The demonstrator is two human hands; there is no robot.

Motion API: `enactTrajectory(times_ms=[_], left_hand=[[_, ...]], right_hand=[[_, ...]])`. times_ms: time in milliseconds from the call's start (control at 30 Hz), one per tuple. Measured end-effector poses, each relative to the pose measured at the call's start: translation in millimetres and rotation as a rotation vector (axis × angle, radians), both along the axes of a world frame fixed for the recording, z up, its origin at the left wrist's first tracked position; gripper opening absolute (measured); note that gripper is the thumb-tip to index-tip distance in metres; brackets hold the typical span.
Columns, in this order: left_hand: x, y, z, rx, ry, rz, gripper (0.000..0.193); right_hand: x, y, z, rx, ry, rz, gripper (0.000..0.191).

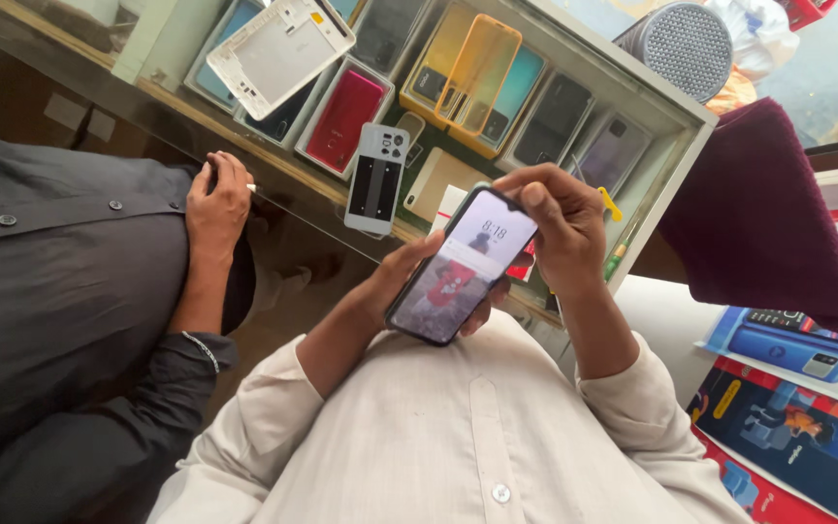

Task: The person uses a small metal tool to pry open a smartphone and remove a SIM card. They then apply adhesive from a tube along the edges of the phone's back cover. The person handles the phone, SIM card, adhesive tube, and tool throughout the process.

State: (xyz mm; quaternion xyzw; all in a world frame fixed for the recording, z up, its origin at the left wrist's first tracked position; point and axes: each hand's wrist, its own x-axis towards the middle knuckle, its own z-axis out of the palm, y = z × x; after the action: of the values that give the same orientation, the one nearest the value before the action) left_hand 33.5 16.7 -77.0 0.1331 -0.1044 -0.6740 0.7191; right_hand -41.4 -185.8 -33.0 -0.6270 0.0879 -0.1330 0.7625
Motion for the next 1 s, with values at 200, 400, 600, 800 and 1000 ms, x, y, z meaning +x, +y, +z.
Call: enactTrajectory(times_ms=[200,400,600,800,1000], left_hand=[[11,9,-5,-0.027,-0.064,-0.058,0.089],[9,1,-3,0.053,-0.022,0.104,0.088],[5,-10,7,-0.028,-0.030,0.182,0.093],[5,-14,8,-0.001,0.040,0.169,0.099],[9,-14,1,-0.027,0.134,0.136,0.105]], right_hand=[[-7,13,-2,-0.010,-0.005,0.018,0.051],[-6,22,12,-0.410,0.002,-0.047,0.079],[-17,40,15,-1.044,-0.210,-0.129,0.115],[-20,8,-4,-0.720,0.004,-0.434,0.085],[-38,8,-13,-0.394,-0.027,-0.381,0.067]])
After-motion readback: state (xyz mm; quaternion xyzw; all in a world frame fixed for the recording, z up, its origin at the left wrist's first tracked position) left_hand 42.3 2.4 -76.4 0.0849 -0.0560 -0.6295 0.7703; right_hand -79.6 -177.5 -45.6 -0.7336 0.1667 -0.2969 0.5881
